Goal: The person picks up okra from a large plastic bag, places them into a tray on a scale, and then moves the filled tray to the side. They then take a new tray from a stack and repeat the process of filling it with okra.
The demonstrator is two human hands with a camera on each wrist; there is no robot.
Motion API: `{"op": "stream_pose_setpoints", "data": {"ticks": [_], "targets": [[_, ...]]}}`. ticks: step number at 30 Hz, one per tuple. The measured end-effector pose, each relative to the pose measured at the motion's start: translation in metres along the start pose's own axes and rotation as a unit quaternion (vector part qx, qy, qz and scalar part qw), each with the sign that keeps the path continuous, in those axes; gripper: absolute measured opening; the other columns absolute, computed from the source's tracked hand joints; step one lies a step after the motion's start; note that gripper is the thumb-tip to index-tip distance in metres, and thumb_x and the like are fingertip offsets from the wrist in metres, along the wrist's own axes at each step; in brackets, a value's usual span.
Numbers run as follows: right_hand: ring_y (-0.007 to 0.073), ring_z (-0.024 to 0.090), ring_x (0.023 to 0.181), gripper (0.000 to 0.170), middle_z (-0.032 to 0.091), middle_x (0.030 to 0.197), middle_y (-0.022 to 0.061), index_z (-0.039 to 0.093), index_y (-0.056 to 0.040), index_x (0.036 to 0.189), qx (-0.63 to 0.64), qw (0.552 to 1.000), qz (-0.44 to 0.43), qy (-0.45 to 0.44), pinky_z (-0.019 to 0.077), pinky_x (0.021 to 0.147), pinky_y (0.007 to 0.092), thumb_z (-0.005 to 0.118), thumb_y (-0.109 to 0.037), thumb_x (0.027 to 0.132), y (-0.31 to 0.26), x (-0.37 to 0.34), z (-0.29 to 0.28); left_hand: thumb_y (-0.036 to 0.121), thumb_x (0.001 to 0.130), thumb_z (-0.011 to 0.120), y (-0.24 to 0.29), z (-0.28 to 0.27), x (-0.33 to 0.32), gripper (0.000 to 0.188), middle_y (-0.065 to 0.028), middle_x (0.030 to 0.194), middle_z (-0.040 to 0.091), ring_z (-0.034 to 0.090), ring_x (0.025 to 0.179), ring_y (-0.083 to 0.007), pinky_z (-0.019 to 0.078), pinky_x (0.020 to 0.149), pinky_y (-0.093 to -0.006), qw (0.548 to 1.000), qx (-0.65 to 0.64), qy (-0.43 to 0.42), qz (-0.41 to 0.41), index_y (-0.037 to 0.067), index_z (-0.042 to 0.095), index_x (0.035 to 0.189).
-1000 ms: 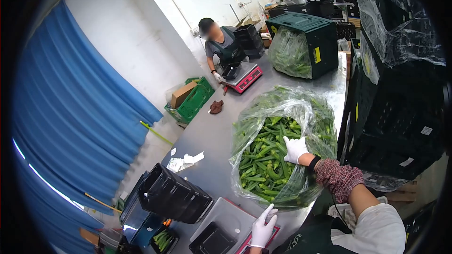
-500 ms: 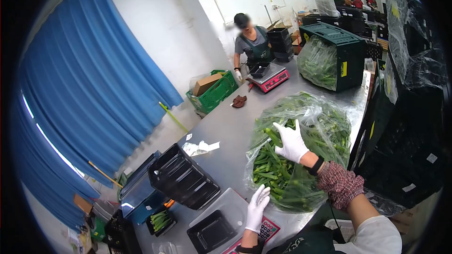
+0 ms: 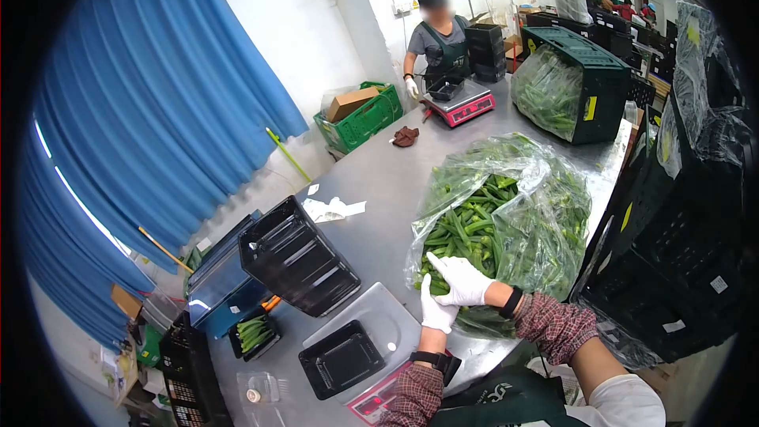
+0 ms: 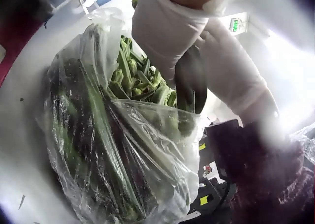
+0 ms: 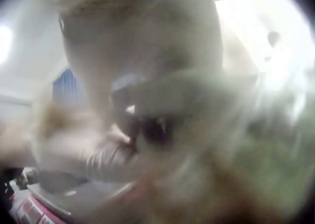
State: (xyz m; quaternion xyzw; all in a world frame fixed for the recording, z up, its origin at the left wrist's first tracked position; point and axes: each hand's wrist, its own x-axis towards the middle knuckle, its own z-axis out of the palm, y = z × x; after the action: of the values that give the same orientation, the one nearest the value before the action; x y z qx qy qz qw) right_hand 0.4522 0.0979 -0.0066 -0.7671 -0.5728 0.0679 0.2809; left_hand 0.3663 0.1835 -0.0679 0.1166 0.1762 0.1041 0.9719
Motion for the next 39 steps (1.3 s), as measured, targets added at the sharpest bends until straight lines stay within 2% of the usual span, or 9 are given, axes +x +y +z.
{"op": "stream_pose_setpoints", "data": {"ticks": [2, 6, 12, 16, 22, 28, 34, 37, 39], "targets": [[0.0399, 0.045, 0.122, 0.098, 0.046, 0.133, 0.0249, 0.029, -0.0012, 0.145, -0.011, 0.999, -0.033, 0.005, 0.0365, 0.104, 0.0425, 0.074, -0.044, 0.069, 0.01, -0.008, -0.012, 0.043, 0.095, 0.043, 0.001, -0.004, -0.002, 0.055, -0.0114, 0.139, 0.046, 0.044, 0.128, -0.0295, 0.0346, 0.107, -0.0474, 1.0, 0.008, 0.014, 0.016, 0.009, 0.043, 0.137], [0.0387, 0.046, 0.124, 0.096, 0.036, 0.142, 0.025, 0.027, -0.0043, 0.146, 0.059, 0.998, 0.009, 0.018, 0.0373, 0.105, 0.0407, 0.076, -0.041, 0.073, 0.022, -0.035, -0.029, 0.041, 0.095, 0.041, 0.014, 0.007, -0.01, 0.054, -0.0129, 0.14, 0.046, 0.044, 0.128, -0.0324, 0.0337, 0.108, -0.0499, 0.999, -0.032, -0.02, 0.039, 0.006, 0.043, 0.136], [0.0329, 0.05, 0.121, 0.073, 0.044, 0.137, 0.0207, 0.029, -0.0091, 0.146, 0.215, 0.975, 0.044, 0.007, 0.0418, 0.101, 0.0362, 0.068, -0.024, 0.086, 0.017, -0.039, -0.004, 0.036, 0.096, 0.042, 0.023, 0.008, -0.011, 0.051, -0.014, 0.139, 0.047, 0.044, 0.129, -0.0301, 0.0319, 0.11, -0.0491, 0.997, -0.034, -0.016, 0.072, 0.006, 0.042, 0.137], [0.0285, 0.059, 0.108, 0.056, 0.056, 0.124, 0.015, 0.045, -0.011, 0.137, 0.286, 0.953, 0.083, 0.052, 0.0477, 0.092, 0.0347, 0.067, -0.019, 0.086, 0.01, -0.036, -0.002, 0.036, 0.095, 0.044, 0.03, 0.003, -0.017, 0.053, -0.01, 0.145, 0.042, 0.041, 0.132, -0.0254, 0.0295, 0.111, -0.0464, 0.998, -0.013, -0.055, 0.034, 0.009, 0.039, 0.141], [0.0324, 0.063, 0.088, 0.056, 0.06, 0.111, 0.0143, 0.05, -0.0135, 0.133, 0.037, 0.99, 0.109, 0.081, 0.0522, 0.076, 0.0372, 0.067, -0.026, 0.081, -0.017, -0.045, -0.029, 0.025, 0.095, 0.045, 0.023, 0.019, -0.024, 0.047, -0.0127, 0.14, 0.047, 0.044, 0.129, -0.0262, 0.0321, 0.109, -0.0462, 0.999, 0.017, -0.029, 0.035, 0.005, 0.042, 0.138], [0.0332, 0.064, 0.082, 0.048, 0.064, 0.102, 0.0139, 0.056, -0.0103, 0.126, -0.04, 0.991, 0.083, 0.093, 0.0523, 0.072, 0.0395, 0.065, -0.027, 0.082, -0.008, -0.058, -0.032, 0.019, 0.093, 0.058, 0.012, 0.006, -0.025, 0.043, -0.0109, 0.13, 0.053, 0.05, 0.121, -0.0272, 0.0425, 0.102, -0.0441, 0.999, 0.01, 0.039, 0.02, 0.008, 0.046, 0.133], [0.0295, 0.062, 0.095, 0.038, 0.062, 0.101, 0.0165, 0.057, -0.0056, 0.117, 0.292, 0.94, 0.123, 0.131, 0.048, 0.086, 0.0352, 0.062, -0.016, 0.081, 0.002, -0.067, -0.04, 0.025, 0.096, 0.055, 0.02, 0.018, -0.049, 0.04, -0.0105, 0.125, 0.058, 0.057, 0.11, -0.0229, 0.0465, 0.094, -0.0384, 0.995, 0.082, 0.048, 0.007, 0.007, 0.048, 0.131], [0.0307, 0.061, 0.092, 0.044, 0.061, 0.097, 0.0127, 0.056, -0.0095, 0.114, 0.239, 0.968, -0.004, 0.07, 0.0483, 0.084, 0.0363, 0.063, -0.009, 0.07, -0.023, -0.061, -0.062, 0.03, 0.099, 0.045, 0.022, 0.039, -0.069, 0.039, -0.0085, 0.118, 0.062, 0.06, 0.103, -0.0166, 0.0484, 0.081, -0.0292, 0.985, 0.17, -0.017, -0.031, 0.004, 0.052, 0.129], [0.0288, 0.058, 0.082, 0.054, 0.057, 0.09, 0.0075, 0.056, -0.0162, 0.122, 0.081, 0.992, -0.076, 0.055, 0.0477, 0.074, 0.038, 0.067, -0.011, 0.069, -0.035, -0.056, -0.063, 0.03, 0.099, 0.045, 0.023, 0.026, -0.074, 0.04, -0.0081, 0.118, 0.062, 0.06, 0.101, -0.0165, 0.0486, 0.079, -0.0285, 0.979, 0.192, -0.034, -0.058, 0.003, 0.052, 0.129]]}}
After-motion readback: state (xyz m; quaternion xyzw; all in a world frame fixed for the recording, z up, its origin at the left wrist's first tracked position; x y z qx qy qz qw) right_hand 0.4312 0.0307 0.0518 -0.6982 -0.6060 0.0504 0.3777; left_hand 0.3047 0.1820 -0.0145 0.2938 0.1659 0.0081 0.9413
